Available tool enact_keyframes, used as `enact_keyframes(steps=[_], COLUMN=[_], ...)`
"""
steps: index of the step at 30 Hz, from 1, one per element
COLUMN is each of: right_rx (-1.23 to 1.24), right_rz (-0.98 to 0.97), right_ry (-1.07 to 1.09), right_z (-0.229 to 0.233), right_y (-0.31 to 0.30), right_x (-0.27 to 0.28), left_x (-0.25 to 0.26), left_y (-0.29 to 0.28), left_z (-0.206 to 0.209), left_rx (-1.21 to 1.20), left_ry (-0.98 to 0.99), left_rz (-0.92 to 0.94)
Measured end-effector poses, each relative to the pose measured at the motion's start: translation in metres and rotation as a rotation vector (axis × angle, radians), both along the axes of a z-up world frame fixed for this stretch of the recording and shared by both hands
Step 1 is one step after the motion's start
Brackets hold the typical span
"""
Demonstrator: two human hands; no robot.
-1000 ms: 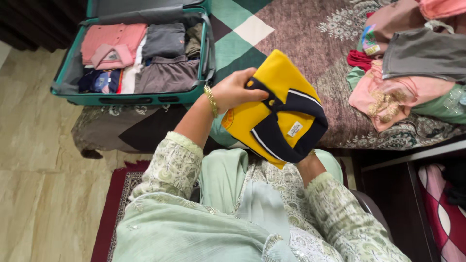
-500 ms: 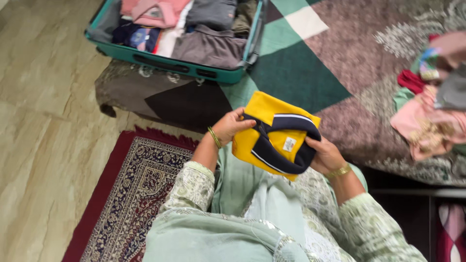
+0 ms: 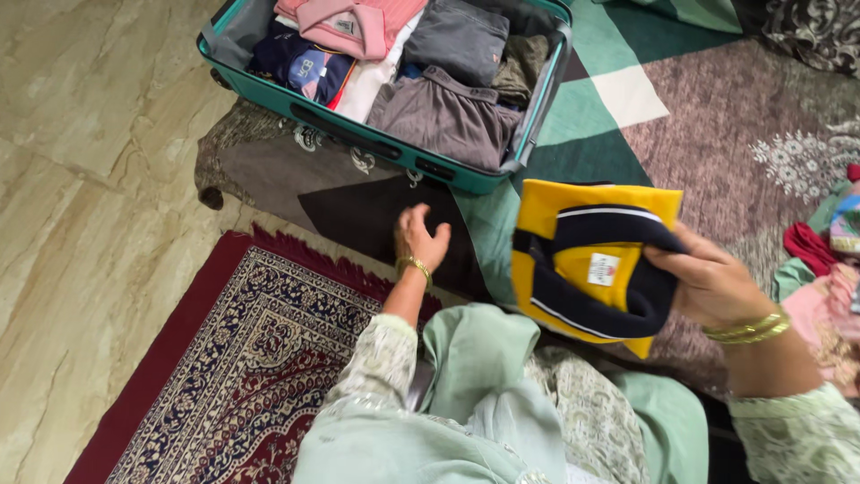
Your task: The person folds a yellow shirt and then a pink t-shirt with a graphic on it, placing them into an open suitcase.
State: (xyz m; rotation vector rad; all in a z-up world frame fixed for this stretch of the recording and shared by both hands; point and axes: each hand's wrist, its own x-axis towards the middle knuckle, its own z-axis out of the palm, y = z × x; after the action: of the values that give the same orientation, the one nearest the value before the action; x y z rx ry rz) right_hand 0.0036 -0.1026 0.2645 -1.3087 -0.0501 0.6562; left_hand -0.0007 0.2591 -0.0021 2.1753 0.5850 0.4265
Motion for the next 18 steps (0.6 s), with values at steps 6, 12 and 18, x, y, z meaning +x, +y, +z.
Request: enact_keyframes(steps=[6,12,18], right_rx=[-0.135,-0.237,-0.131], right_rz=[-0.068,-0.101,0.044], right_ry=[-0.089,-0.206,-0.329], right_z=[0.031,0.041,0.062], right_y=[0.0,0.027,0.126], right_x=[0.049,0.109,0.191], left_x=[0.055,0.057,0.054], left_y=[0.024,0.012,0.012], left_z=[-0.009,-0.019,-0.019], left_rx=[0.241,0.308,0.335], left_ry=[0.364,0.297,0.205], left_rz=[0.081,0.191,0.205])
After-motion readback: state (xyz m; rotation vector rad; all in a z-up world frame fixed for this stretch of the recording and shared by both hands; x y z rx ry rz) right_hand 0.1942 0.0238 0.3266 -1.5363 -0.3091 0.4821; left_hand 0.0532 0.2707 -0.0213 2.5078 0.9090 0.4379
